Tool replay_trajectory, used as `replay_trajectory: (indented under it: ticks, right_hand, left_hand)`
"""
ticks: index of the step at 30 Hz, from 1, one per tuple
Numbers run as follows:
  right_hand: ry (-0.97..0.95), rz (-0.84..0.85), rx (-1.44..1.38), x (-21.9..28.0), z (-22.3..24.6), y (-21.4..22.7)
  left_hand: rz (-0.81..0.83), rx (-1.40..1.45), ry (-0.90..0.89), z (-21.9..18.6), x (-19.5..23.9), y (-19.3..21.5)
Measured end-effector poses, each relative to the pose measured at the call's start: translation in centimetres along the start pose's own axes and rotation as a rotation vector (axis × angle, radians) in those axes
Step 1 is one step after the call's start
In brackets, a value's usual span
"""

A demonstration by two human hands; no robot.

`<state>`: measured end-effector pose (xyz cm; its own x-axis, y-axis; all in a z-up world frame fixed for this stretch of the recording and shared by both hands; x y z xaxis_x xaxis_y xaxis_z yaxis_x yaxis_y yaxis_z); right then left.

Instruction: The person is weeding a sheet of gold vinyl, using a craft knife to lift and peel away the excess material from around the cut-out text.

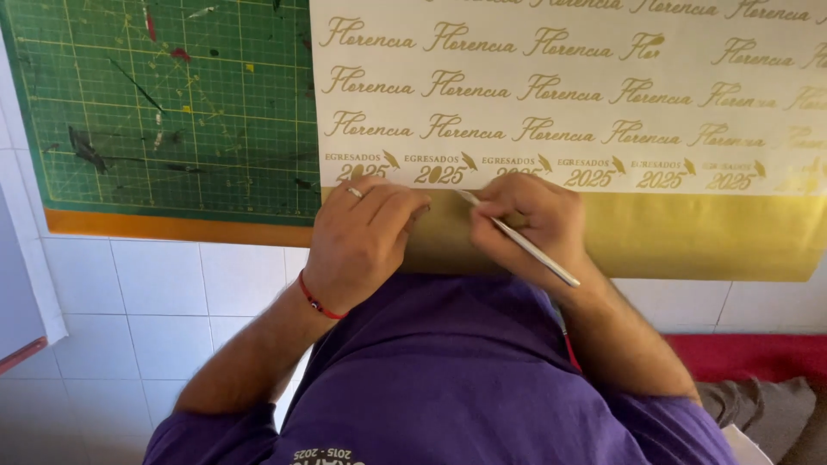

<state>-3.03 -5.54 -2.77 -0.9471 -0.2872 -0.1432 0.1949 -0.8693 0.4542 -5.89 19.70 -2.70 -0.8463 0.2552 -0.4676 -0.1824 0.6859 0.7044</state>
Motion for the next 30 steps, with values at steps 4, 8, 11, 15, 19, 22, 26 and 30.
replay_trajectory:
  ticks: [4, 8, 11, 15, 19, 22, 26, 30]
  right_hand:
    - [0.024, 0.008, 0.094, -1.1, -0.2, -2.3]
    - [0.022, 0.036, 0.117, -0.7, -0.3, -2.4]
    - [0.037, 0.036, 0.115, -1.0, -0.1, -2.5]
    - [0.076, 0.053, 0.151, -1.0, 0.2, -2.6]
    - [0.099, 0.048, 0.148, -0.8, -0.6, -2.7]
    - [0.095, 0.035, 0.137, -0.6, -1.1, -2.8]
    - [0.078, 0.030, 0.115, -1.0, -0.1, -2.5]
    - [0.017, 0.008, 0.083, -1.1, 0.0, -2.2]
  left_hand:
    - [0.033, -0.018, 0.030, 0.5, -1.5, 0.2]
    - [0.067, -0.046, 0.038, 0.3, -1.9, 0.0]
    - [0.080, -0.082, 0.001, 0.3, -2.0, -0.2]
    - [0.090, -0.102, 0.004, 0.0, -1.8, -0.2]
    - [0.089, -0.129, -0.008, 0.0, -1.7, -0.5]
    - [0.122, -0.114, 0.021, -0.1, -2.1, -0.4]
    - [0.138, -0.107, 0.042, -0.1, -2.5, -0.5]
    - [0.168, -0.107, 0.091, 0.2, -2.7, -1.4]
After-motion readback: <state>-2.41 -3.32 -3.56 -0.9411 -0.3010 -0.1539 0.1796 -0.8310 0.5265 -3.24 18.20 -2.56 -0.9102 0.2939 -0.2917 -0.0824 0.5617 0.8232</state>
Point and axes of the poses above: each hand's wrist, its own x-axis away from the middle knuckle, its own y-axis out of the back of the hand, z = x × y, the point moved 1 cm from there along -x, towards the middle knuckle, and after that the axes turned 1 degree about y, right-handed, at the moved point
